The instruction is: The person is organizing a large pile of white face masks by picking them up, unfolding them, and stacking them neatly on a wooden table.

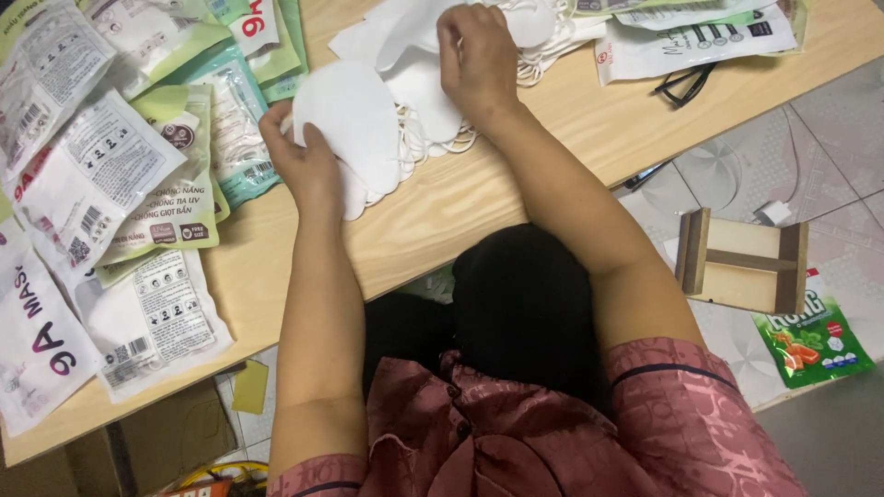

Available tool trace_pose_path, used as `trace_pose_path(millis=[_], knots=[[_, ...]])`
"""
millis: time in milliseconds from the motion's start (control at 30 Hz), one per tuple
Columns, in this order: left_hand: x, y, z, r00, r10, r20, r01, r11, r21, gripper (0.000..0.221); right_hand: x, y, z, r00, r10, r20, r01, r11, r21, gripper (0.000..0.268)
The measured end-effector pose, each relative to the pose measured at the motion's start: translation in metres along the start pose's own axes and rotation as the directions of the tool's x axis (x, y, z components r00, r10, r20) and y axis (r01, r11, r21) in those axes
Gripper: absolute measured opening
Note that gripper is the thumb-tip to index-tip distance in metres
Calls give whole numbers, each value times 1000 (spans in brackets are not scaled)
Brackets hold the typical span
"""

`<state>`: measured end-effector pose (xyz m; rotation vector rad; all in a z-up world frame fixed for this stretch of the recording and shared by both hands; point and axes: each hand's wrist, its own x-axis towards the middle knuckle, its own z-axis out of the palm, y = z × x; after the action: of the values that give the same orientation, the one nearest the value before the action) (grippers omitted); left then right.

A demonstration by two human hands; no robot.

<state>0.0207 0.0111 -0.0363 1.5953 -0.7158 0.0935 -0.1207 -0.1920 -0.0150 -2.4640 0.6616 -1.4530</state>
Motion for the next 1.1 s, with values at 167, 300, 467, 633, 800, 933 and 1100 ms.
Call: trace_pose_path(millis=[167, 300, 467, 633, 800, 933, 1100], knots=[[6, 1, 2, 904, -417, 99, 428, 871, -239, 34, 1, -12, 14, 984, 82, -158, 25, 812, 582, 13], [9, 30, 3, 816, -546, 192, 562, 669, -486, 57, -12, -28, 24, 1000, 17, 3, -15, 764, 644, 14], [7, -5, 3, 866, -455, 206, 489, 687, -537, 38, -18, -39, 11, 882, -64, 468, -273, 738, 616, 5], [6, 0, 0, 887, -424, 185, 459, 755, -468, 39, -14, -33, 3, 849, -32, 527, -330, 747, 578, 5], [7, 9, -1, 867, -472, 159, 494, 774, -396, 30, -9, 3, 10, 999, -15, 35, 2, 944, 329, 8], [7, 9, 0, 880, -452, 143, 472, 809, -350, 28, -6, 14, 9, 912, 225, 342, -149, 961, -233, 42], [6, 10, 1, 879, -452, 155, 475, 791, -387, 25, -6, 14, 17, 826, 311, 469, -184, 937, -296, 29]])
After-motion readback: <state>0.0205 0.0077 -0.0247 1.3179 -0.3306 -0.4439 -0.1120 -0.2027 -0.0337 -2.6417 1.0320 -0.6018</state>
